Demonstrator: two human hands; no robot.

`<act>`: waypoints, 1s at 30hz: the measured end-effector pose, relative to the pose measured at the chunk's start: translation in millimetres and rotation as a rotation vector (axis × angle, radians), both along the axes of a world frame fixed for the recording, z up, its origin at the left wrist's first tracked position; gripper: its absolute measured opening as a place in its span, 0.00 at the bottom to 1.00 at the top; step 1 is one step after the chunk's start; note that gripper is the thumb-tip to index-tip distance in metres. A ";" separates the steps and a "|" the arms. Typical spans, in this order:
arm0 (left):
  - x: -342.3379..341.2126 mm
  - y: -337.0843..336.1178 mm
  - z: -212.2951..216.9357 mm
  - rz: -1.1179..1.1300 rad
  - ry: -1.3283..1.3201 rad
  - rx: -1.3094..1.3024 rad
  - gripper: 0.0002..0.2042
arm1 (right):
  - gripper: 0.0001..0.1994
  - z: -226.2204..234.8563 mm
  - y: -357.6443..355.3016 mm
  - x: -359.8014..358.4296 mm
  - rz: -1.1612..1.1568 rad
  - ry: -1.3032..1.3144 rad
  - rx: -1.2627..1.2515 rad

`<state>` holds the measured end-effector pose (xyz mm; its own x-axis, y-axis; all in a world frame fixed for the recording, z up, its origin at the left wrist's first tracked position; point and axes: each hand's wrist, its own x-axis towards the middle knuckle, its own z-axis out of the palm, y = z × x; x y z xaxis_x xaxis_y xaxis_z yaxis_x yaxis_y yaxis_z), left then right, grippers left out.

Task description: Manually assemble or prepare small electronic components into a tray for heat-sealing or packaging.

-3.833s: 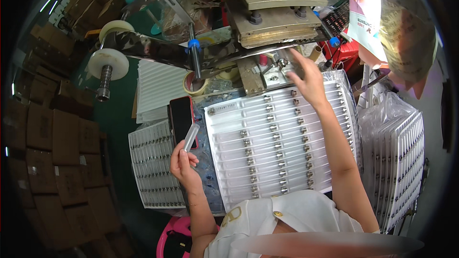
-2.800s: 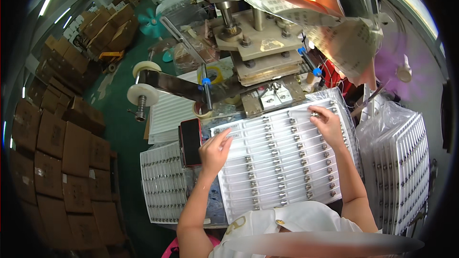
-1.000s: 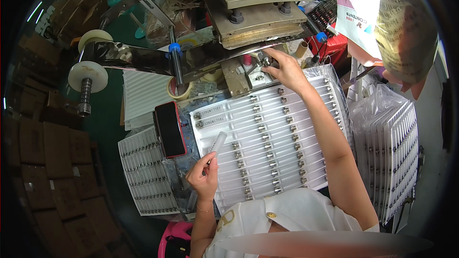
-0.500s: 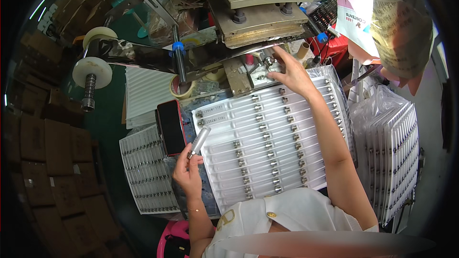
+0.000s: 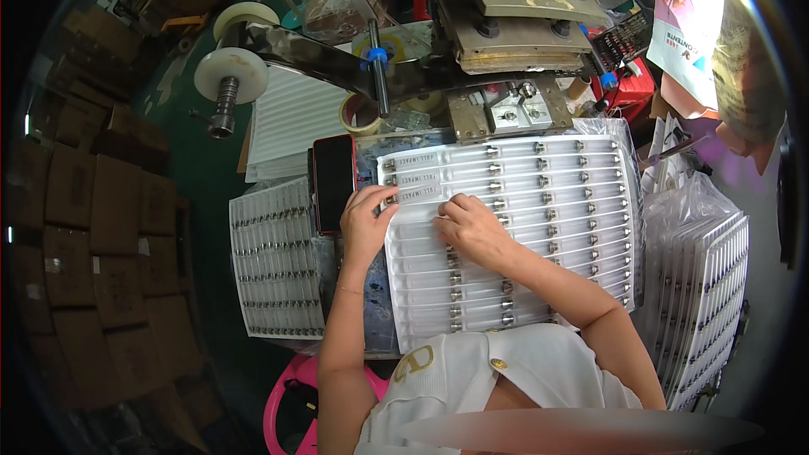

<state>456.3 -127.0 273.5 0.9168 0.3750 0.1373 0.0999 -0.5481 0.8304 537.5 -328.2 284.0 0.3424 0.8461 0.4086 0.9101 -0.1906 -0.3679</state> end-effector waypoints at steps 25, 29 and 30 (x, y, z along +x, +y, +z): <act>180.5 -101.8 60.3 -0.292 -0.585 0.856 0.20 | 0.14 71.8 -117.4 99.0 -0.678 0.343 0.518; 111.8 -112.9 61.8 -0.402 -0.612 0.579 0.18 | 0.14 65.2 -83.6 114.5 -0.547 -0.036 0.493; 90.4 -110.3 54.9 -0.396 -0.552 0.479 0.18 | 0.15 63.8 -77.5 114.3 -0.546 -0.077 0.419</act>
